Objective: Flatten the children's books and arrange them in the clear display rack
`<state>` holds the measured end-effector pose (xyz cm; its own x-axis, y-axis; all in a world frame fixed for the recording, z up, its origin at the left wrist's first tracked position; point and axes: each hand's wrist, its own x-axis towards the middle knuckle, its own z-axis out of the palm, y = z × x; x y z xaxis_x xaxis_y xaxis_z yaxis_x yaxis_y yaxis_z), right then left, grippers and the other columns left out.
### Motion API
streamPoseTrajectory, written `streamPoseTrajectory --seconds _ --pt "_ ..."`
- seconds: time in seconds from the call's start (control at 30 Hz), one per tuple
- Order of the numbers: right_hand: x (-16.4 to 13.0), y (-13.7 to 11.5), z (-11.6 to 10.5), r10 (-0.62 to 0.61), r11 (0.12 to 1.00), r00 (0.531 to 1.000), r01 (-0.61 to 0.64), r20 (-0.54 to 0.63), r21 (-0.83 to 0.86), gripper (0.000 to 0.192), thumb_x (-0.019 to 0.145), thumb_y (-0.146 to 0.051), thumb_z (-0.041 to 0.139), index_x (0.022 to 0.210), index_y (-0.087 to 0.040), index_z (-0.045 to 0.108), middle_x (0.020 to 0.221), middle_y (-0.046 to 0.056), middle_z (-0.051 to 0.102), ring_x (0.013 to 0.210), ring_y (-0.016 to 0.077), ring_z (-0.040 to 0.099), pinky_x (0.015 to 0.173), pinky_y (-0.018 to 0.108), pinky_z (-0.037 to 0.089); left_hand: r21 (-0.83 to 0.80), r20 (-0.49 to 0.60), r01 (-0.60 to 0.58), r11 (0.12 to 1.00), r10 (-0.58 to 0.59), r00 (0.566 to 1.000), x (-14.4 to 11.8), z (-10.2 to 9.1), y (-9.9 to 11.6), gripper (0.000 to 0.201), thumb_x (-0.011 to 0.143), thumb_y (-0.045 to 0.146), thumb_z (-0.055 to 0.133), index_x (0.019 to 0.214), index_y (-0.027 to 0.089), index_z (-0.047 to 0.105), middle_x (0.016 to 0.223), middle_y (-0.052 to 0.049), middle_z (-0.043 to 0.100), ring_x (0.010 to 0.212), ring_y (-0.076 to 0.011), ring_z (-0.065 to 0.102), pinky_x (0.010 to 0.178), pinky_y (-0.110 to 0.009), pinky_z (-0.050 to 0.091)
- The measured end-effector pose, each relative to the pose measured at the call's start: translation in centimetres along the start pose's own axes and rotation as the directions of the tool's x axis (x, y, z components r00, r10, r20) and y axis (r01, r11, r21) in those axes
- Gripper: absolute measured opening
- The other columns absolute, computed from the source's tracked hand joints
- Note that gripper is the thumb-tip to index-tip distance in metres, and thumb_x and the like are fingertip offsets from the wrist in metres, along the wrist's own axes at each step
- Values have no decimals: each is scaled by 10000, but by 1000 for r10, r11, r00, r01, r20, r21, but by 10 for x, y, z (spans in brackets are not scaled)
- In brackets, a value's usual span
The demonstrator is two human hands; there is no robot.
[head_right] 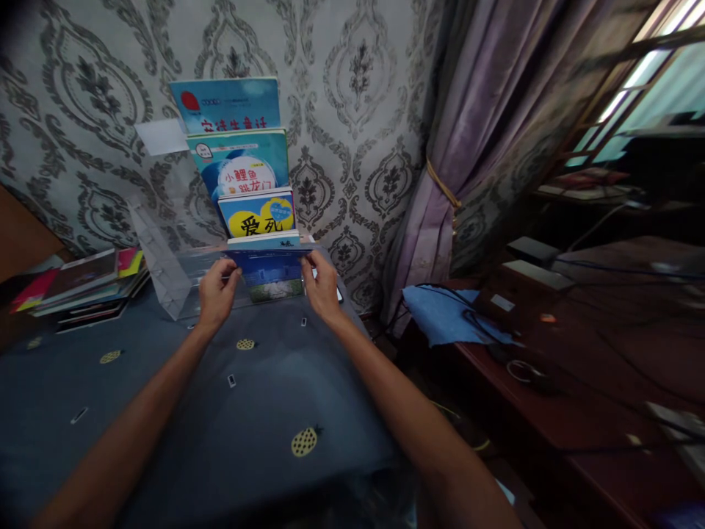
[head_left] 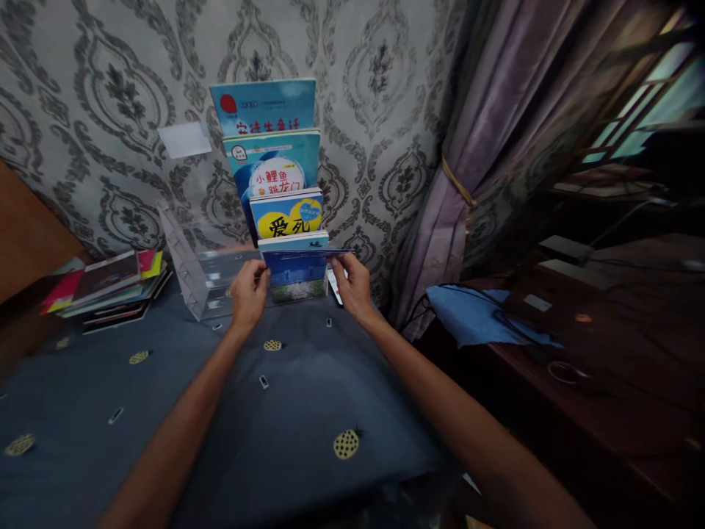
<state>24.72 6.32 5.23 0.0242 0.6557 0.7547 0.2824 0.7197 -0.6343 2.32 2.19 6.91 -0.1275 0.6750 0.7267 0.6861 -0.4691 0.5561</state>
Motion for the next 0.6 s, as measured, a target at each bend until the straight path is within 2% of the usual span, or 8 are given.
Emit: streamPoseTrajectory --seconds 0.27,0.47,0.6 --pt "0 -3 0 -6 999 1000 6 17 38 370 1012 -522 436 914 -239 654 867 40 686 908 237 636 861 384 499 35 33 -12 999 11 999 -1 -1 0 105 916 262 506 856 223 583 839 -19 605 789 -184 579 718 -293 445" --pt "-1 -4 5 -24 998 1000 25 -18 61 345 1005 -504 454 1019 -235 671 1031 74 717 992 257 653 892 399 504 123 2 -49 991 49 999 3 -5 3 122 915 250 508 803 224 549 803 -11 578 764 -183 544 708 -297 395" --pt "-3 -1 7 28 999 1000 -28 15 23 369 997 -519 447 936 -227 663 938 64 705 918 261 639 852 397 497 129 6 -44 991 43 999 0 -4 -2 103 908 242 517 818 223 564 801 -8 588 757 -182 549 704 -299 387"
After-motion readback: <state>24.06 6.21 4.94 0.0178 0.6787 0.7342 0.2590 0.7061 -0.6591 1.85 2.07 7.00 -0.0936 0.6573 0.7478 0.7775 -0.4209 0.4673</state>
